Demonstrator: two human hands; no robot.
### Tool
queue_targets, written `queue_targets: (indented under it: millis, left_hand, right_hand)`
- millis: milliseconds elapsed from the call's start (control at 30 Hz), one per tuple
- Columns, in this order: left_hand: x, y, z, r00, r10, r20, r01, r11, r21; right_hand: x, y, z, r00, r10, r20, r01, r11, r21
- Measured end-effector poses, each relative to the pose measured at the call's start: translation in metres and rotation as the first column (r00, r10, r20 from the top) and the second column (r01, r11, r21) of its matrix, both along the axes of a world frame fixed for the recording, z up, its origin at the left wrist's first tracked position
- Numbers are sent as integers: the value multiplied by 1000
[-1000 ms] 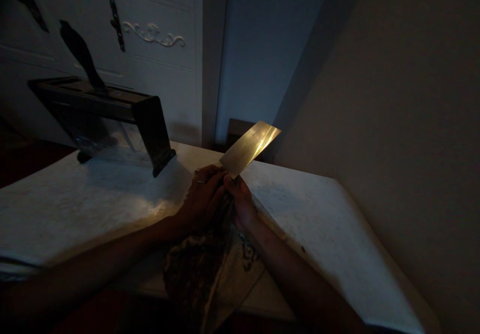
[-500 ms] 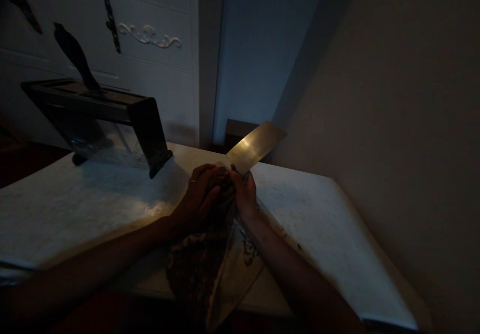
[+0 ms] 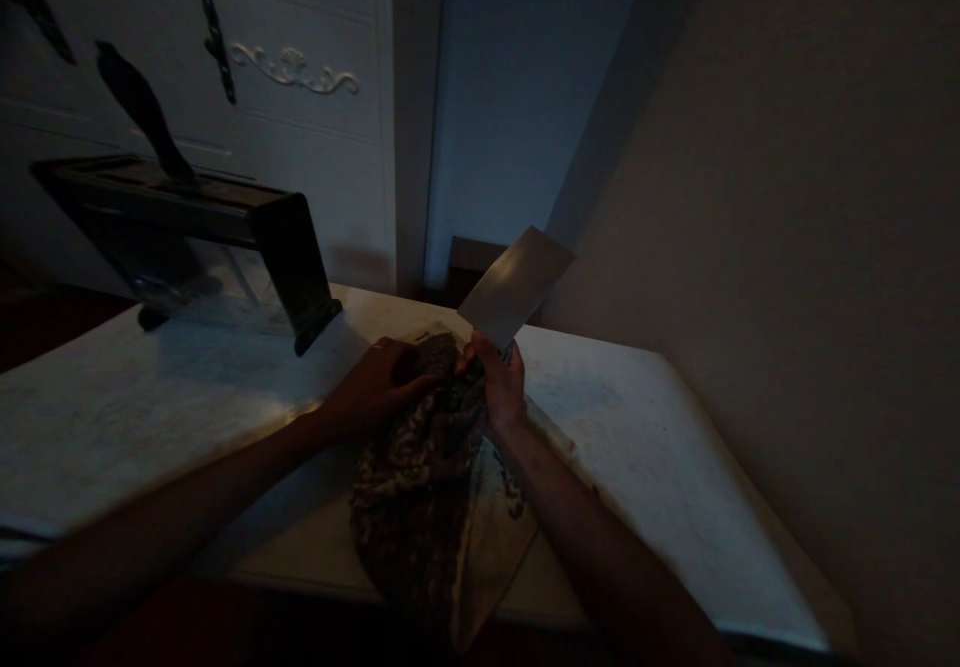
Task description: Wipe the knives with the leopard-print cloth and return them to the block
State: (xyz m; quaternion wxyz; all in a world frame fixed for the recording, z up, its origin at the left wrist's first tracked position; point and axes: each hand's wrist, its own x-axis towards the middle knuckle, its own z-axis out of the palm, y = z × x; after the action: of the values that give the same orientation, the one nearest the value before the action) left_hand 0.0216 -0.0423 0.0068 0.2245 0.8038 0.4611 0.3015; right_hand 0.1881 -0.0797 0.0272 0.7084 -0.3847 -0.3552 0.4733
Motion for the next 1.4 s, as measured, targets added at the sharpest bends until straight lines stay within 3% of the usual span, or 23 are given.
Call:
queue_targets:
  millis: [133, 267, 367, 533, 667, 767, 967, 1133, 1267, 1400]
  left_hand:
    - [-2, 1, 1, 999, -44, -13, 44, 999, 26]
    - [-2, -1, 11, 970, 25, 240, -11, 998, -57]
    - [-1, -7, 21, 907, 35, 419, 13, 994, -109]
    - [8, -22, 22, 833, -171, 526, 225, 973, -41]
    - [15, -32, 13, 833, -377, 405, 334, 926, 177]
    - [17, -36, 6, 879, -419, 229, 354, 894, 274]
    - [18, -33, -2, 864, -493, 101, 453, 849, 273]
    - [18, -31, -1, 867, -499, -24, 484, 827, 287]
    - [16, -29, 0, 875, -481, -57, 480, 848, 224]
    - [12, -27, 3, 897, -435, -77, 442, 884, 154]
  right_hand:
    - [-1, 0, -5, 991, -23, 130, 19, 999, 37]
    - [-3, -1, -6, 954, -104, 281, 94, 994, 47]
    - [-5, -3, -5, 946, -144, 290, 150, 989, -1]
    - [-6, -1, -9, 957, -173, 234, 186, 982, -33]
    - [-5, -1, -12, 981, -129, 145, 139, 988, -62]
    - [-6, -2, -11, 997, -48, 55, 52, 996, -73]
    - [-5, -1, -13, 998, -13, 56, 16, 998, -62]
    - [-3, 2, -15, 998, -25, -54, 20, 996, -82]
    - [-2, 4, -12, 987, -59, -149, 40, 991, -127]
    - [1, 7, -13, 975, 16, -222, -45, 991, -127]
